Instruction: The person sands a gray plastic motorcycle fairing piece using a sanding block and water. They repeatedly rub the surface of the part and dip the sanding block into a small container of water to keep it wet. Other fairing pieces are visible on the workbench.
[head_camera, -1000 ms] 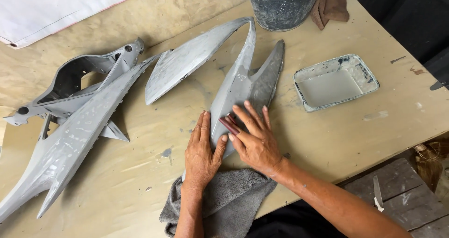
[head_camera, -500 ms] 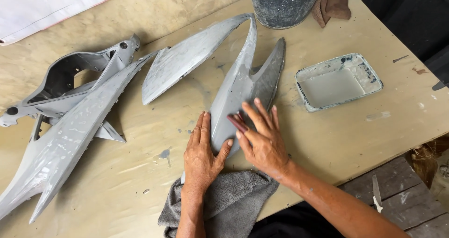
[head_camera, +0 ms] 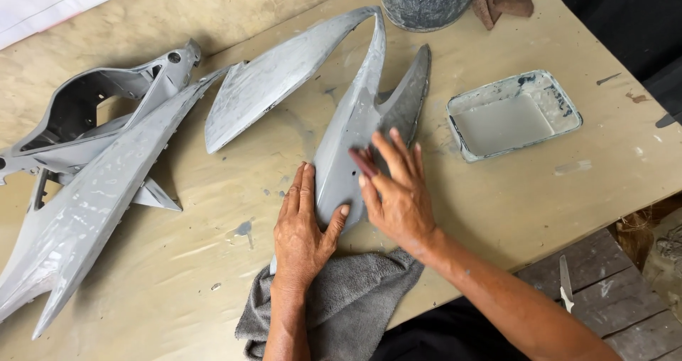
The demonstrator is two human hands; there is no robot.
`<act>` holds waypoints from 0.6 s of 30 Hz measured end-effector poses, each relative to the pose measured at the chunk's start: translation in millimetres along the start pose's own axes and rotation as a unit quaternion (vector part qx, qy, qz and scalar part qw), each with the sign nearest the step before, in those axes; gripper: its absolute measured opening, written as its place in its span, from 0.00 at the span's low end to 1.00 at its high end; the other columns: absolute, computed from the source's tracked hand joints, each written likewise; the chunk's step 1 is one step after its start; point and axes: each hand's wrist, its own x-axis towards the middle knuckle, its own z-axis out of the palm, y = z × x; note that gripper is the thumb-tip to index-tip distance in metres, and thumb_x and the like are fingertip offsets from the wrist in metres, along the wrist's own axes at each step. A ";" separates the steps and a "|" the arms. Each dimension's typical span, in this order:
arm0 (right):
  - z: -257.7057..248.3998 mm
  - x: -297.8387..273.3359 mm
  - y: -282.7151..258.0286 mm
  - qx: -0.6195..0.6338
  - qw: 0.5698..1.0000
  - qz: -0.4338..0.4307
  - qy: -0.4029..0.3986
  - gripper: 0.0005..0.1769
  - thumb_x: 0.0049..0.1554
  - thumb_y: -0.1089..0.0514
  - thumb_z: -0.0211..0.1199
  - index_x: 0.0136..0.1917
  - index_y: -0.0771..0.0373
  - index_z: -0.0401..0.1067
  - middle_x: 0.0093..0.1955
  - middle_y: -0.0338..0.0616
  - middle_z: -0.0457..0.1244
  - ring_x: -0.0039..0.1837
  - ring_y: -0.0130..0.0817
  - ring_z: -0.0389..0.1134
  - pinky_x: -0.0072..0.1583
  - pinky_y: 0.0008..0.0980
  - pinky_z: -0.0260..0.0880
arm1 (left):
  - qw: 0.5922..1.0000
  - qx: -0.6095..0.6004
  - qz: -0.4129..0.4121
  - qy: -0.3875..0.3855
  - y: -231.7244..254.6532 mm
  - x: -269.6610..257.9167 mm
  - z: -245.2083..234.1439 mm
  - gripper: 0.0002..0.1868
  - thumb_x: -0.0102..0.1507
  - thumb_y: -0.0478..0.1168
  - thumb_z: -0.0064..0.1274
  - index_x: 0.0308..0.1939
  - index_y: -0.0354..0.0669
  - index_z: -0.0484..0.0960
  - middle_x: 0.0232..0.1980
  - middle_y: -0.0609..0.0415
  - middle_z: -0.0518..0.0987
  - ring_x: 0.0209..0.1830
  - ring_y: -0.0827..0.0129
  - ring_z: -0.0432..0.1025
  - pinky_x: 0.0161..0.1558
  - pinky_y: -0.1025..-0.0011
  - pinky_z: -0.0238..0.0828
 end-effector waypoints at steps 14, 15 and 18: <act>-5.9 26.3 19.2 -0.017 1.000 -0.001 0.014 0.16 0.64 0.55 0.58 0.61 0.60 0.78 0.78 0.51 0.54 0.79 0.59 0.52 0.71 0.73 0.47 | 1.000 0.009 0.011 -0.013 4.3 -0.4 -3.9 0.35 0.72 0.57 0.37 0.77 0.41 0.59 0.77 0.41 0.63 0.75 0.46 0.60 0.73 0.48 0.50; -7.3 31.6 19.8 -0.029 0.999 0.005 0.023 0.17 0.63 0.54 0.59 0.62 0.60 0.77 0.78 0.50 0.54 0.79 0.58 0.52 0.71 0.72 0.48 | 1.000 0.022 0.021 -0.005 5.2 -0.3 -4.7 0.34 0.72 0.56 0.37 0.77 0.41 0.59 0.77 0.41 0.63 0.76 0.47 0.58 0.75 0.49 0.46; -9.7 15.3 8.3 0.008 1.000 -0.005 -0.004 0.15 0.64 0.53 0.55 0.57 0.59 0.79 0.77 0.51 0.55 0.79 0.59 0.51 0.72 0.74 0.45 | 0.999 0.040 0.015 0.000 9.3 1.8 -1.9 0.34 0.73 0.58 0.32 0.76 0.40 0.60 0.78 0.40 0.60 0.78 0.47 0.54 0.76 0.48 0.39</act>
